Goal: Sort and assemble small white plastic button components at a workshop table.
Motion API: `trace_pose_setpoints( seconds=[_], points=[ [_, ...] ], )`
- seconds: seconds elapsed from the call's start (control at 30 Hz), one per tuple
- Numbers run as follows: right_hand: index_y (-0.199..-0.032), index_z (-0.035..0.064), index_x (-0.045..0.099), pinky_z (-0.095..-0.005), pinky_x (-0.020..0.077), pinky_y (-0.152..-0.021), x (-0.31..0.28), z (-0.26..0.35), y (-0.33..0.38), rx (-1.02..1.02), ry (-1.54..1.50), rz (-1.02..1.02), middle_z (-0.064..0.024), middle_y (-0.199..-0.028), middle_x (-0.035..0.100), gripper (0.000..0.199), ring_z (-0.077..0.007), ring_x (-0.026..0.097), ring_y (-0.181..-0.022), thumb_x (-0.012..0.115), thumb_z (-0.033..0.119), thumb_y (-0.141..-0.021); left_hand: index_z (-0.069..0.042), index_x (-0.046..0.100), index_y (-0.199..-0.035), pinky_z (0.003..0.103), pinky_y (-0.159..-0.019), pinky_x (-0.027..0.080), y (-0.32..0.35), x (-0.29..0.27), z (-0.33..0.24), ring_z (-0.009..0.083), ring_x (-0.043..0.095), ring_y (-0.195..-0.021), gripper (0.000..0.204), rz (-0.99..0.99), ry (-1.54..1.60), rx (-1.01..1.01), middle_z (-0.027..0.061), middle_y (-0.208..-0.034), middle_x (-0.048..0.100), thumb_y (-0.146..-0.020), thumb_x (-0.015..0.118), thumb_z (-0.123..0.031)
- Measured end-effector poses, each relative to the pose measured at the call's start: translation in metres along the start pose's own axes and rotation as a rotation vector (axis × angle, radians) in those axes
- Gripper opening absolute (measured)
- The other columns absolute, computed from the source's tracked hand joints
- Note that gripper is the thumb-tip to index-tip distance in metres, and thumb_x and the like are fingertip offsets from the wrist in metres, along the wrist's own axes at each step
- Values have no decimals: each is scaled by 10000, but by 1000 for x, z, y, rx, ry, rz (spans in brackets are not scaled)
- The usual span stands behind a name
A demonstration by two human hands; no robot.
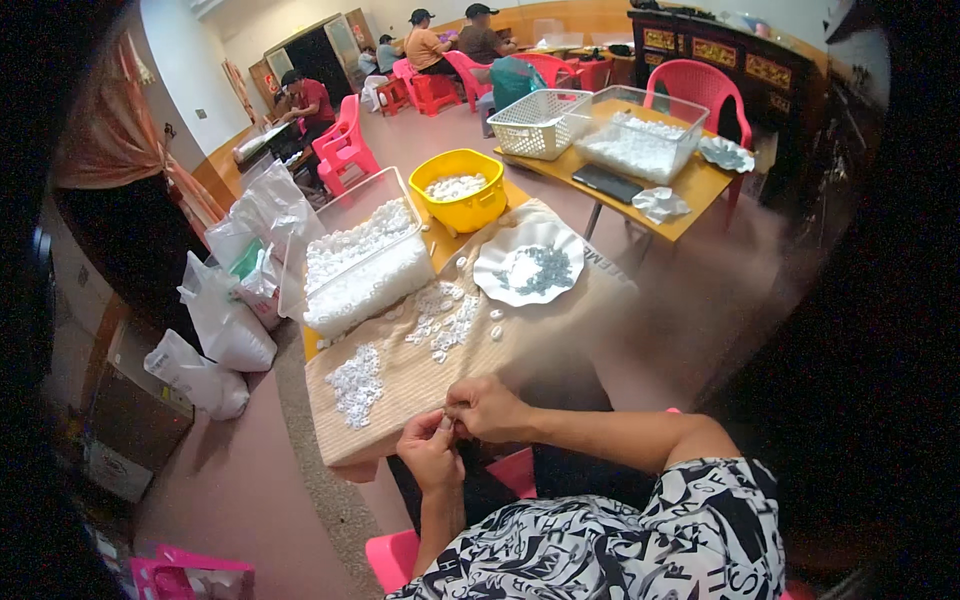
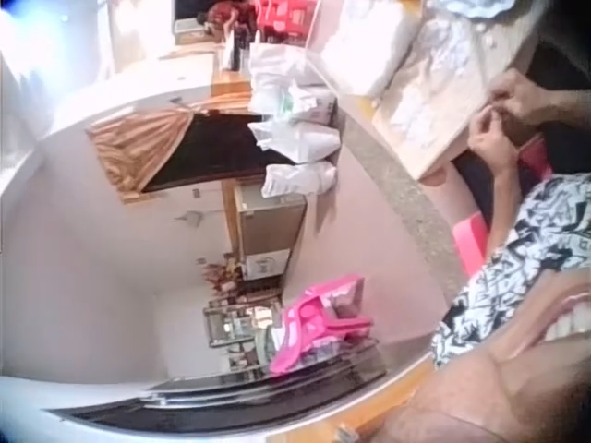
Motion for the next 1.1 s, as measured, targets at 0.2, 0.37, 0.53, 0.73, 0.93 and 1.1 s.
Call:
trace_pose_setpoints(
  seconds=[0.2,0.37,0.53,0.73,0.93,1.1],
  points=[
    [-701,-31,566,-275,430,-460,-1,3,0,123,-159,39,-91,-570,548,106,-125,536,-506,553,42,-776,55,580,-804,223,-580,463,2,3,-4,123,558,-616,106,-16,21,29,84,-726,599,-706,618,69],
    [-671,-18,565,-270,419,-450,2,-3,2,73,-100,-19,-74,-552,544,139,-118,522,-500,540,62,-781,34,557,-830,218,-565,463,2,-1,-2,123,547,-613,74,-6,-16,9,68,-729,578,-761,572,59],
    [-736,5,585,-267,451,-566,-9,-7,1,246,-38,38,-79,-642,580,141,-118,551,-613,557,129,-797,26,564,-863,216,-593,458,-4,10,2,117,553,-640,105,33,63,-49,54,-747,583,-764,558,62],
    [-855,-43,603,-210,452,-585,0,-8,-6,319,-307,70,-29,-713,594,119,-70,537,-652,566,62,-813,41,541,-936,243,-628,482,-9,9,-6,153,573,-688,133,86,298,-122,93,-823,591,-803,537,37],
    [-981,-50,584,-223,471,-662,-6,-7,-2,311,-232,55,-74,-831,627,213,-92,574,-743,573,82,-815,25,540,-938,288,-658,483,-12,-5,3,176,565,-712,131,95,439,-238,97,-837,577,-809,523,40],
    [-961,-44,594,-238,470,-697,-15,-11,-6,157,104,-10,-119,-872,634,214,-129,591,-783,592,91,-794,-22,532,-926,324,-680,489,-24,-19,3,191,561,-717,113,142,568,-319,113,-828,569,-820,516,12]
  ],
)
Point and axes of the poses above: each hand's wrist, its own y-axis away from the middle knuckle, its own x-axis out of the palm, z = x × y, the point moved 2 cm from there along -y, towards the middle knuckle
